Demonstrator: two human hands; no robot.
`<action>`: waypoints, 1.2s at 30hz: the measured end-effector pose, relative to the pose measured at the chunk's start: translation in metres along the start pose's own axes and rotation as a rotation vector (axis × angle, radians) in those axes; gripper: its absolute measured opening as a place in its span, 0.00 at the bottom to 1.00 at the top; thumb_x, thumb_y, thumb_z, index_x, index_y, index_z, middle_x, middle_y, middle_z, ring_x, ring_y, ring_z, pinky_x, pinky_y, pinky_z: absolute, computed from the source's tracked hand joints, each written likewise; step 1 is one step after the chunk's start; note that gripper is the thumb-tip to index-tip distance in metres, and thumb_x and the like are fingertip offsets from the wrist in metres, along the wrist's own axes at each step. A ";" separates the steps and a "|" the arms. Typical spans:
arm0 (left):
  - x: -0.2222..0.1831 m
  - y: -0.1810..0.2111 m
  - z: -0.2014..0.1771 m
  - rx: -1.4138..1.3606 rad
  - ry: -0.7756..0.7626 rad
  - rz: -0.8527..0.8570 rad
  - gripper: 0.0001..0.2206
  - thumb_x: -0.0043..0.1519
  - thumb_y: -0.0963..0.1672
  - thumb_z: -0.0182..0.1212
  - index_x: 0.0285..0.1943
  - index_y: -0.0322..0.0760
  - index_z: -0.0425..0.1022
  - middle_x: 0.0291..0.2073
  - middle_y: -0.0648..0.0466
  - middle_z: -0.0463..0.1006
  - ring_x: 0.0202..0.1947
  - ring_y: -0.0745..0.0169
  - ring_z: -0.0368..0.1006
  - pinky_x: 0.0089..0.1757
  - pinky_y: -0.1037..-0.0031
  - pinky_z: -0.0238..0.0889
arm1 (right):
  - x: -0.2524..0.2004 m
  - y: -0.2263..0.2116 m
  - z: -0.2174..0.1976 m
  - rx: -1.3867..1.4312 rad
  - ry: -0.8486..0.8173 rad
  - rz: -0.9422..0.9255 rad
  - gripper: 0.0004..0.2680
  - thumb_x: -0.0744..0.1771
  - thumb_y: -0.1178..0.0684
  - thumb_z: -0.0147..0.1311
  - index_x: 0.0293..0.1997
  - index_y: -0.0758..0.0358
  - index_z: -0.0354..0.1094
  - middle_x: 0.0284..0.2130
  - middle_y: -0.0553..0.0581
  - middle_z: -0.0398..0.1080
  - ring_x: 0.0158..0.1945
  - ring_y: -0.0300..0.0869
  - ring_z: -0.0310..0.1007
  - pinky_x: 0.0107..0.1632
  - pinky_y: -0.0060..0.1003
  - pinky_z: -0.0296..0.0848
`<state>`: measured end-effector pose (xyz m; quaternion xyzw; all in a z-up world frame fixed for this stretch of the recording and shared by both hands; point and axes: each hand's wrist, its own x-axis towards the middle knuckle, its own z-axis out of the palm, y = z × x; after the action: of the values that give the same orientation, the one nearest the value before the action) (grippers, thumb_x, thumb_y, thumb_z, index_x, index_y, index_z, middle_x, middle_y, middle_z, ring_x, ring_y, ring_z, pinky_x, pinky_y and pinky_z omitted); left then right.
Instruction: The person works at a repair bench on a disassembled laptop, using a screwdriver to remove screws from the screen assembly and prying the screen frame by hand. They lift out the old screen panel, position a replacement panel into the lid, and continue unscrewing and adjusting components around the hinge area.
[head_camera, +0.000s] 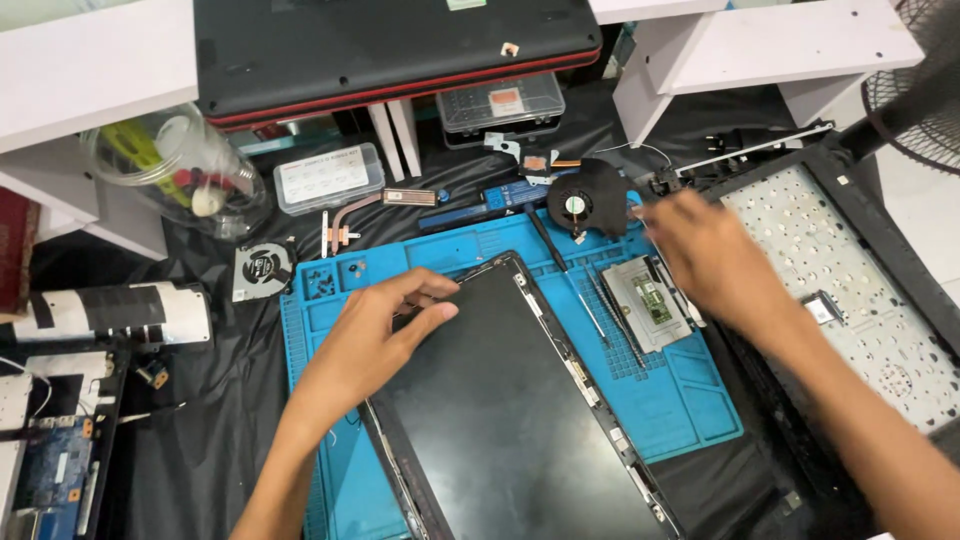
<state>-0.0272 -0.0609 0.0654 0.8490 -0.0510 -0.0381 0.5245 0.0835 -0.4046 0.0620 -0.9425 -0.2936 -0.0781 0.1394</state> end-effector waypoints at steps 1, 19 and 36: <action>0.001 -0.008 -0.002 0.024 -0.010 -0.033 0.11 0.62 0.45 0.63 0.51 0.36 0.78 0.34 0.52 0.85 0.36 0.63 0.82 0.38 0.71 0.72 | -0.006 -0.023 -0.007 0.171 -0.111 0.119 0.10 0.68 0.57 0.52 0.56 0.57 0.70 0.44 0.62 0.70 0.44 0.58 0.74 0.45 0.51 0.72; 0.016 -0.084 0.005 0.251 0.172 0.086 0.11 0.60 0.45 0.64 0.46 0.35 0.79 0.37 0.44 0.80 0.38 0.45 0.76 0.42 0.59 0.67 | -0.063 -0.081 0.069 0.610 -0.019 0.234 0.14 0.65 0.58 0.60 0.58 0.60 0.70 0.33 0.55 0.76 0.29 0.41 0.74 0.34 0.35 0.73; 0.014 -0.091 -0.024 -0.301 -0.154 -0.100 0.07 0.64 0.45 0.64 0.41 0.35 0.75 0.26 0.63 0.69 0.29 0.74 0.61 0.32 0.77 0.55 | -0.078 -0.038 0.083 1.315 -0.198 0.536 0.18 0.69 0.51 0.50 0.67 0.63 0.65 0.40 0.61 0.75 0.35 0.40 0.72 0.37 0.34 0.70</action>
<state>-0.0064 -0.0007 -0.0058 0.7568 -0.0425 -0.1364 0.6378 0.0034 -0.3909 -0.0260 -0.7057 -0.0496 0.2378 0.6656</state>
